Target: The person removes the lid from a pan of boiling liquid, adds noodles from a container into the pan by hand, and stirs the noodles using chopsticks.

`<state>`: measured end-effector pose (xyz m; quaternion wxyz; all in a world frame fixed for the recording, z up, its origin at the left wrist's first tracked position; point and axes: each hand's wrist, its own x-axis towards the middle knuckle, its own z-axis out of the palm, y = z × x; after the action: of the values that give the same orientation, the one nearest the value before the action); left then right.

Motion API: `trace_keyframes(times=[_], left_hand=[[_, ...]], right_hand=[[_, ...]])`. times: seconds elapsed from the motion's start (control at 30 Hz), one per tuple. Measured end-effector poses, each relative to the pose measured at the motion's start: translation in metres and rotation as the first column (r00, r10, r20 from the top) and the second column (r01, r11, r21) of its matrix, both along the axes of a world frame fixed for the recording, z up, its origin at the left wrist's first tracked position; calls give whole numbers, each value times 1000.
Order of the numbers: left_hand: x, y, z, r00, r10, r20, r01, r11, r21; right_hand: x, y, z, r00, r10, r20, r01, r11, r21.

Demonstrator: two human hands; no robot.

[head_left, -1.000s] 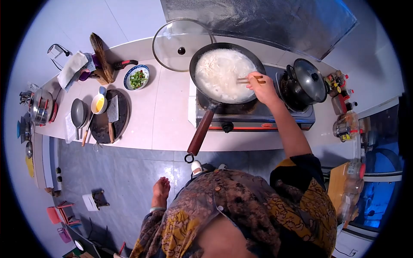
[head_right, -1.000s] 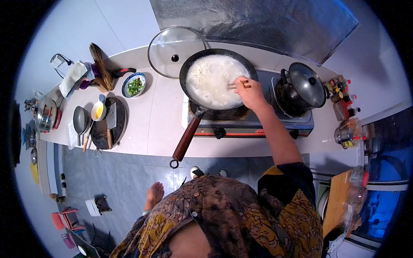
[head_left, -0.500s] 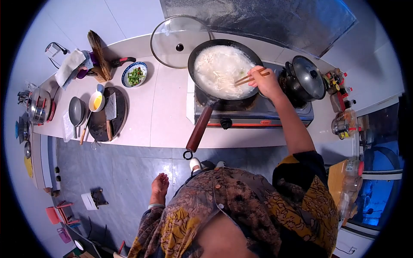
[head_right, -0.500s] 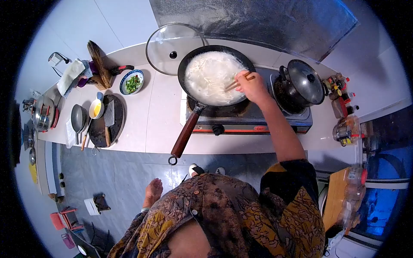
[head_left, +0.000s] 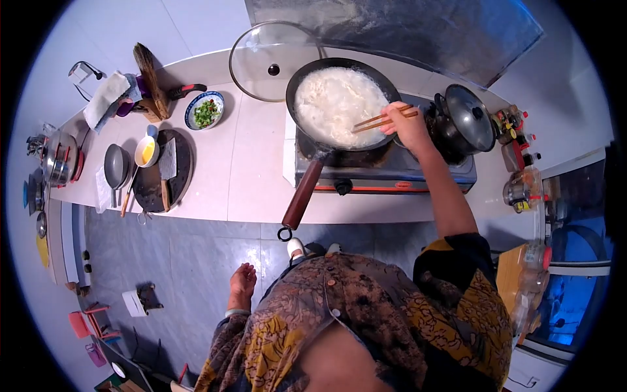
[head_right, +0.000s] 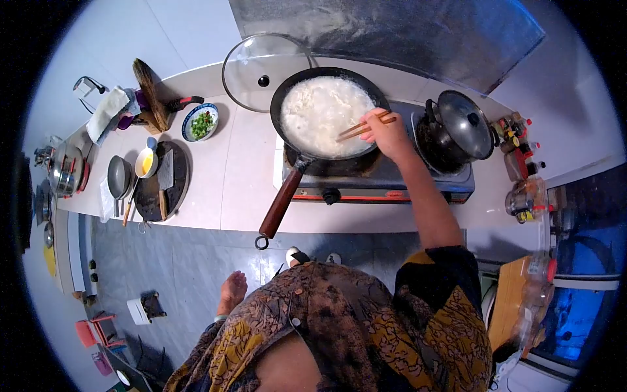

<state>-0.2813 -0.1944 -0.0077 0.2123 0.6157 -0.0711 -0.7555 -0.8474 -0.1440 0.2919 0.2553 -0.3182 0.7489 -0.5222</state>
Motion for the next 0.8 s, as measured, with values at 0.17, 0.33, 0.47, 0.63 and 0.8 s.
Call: trace_keyframes(times=[0.17,0.33,0.47,0.63,0.8], left_hand=[[1,3,5,1000,6,24,-6,1000,-2],[5,2,-3,999,-2,36,2,1000,13],[5,2,1,999,-2,41,1,1000,13],[9,5,-2,999,9,37,-9,1000,5],[11,5,-7,1000,10,25,-11,999,31]], right_hand=[[-22,12,8,986,-141,-84,129,982,-135],[-28,0,-6,957,-219,-189,188,967,-170],[-35,-22,-31,980,-111,-168,93,989,-114],[-26,-22,-6,991,-47,-126,50,998,24],[-19,-17,-5,998,51,-24,-51,999,9]])
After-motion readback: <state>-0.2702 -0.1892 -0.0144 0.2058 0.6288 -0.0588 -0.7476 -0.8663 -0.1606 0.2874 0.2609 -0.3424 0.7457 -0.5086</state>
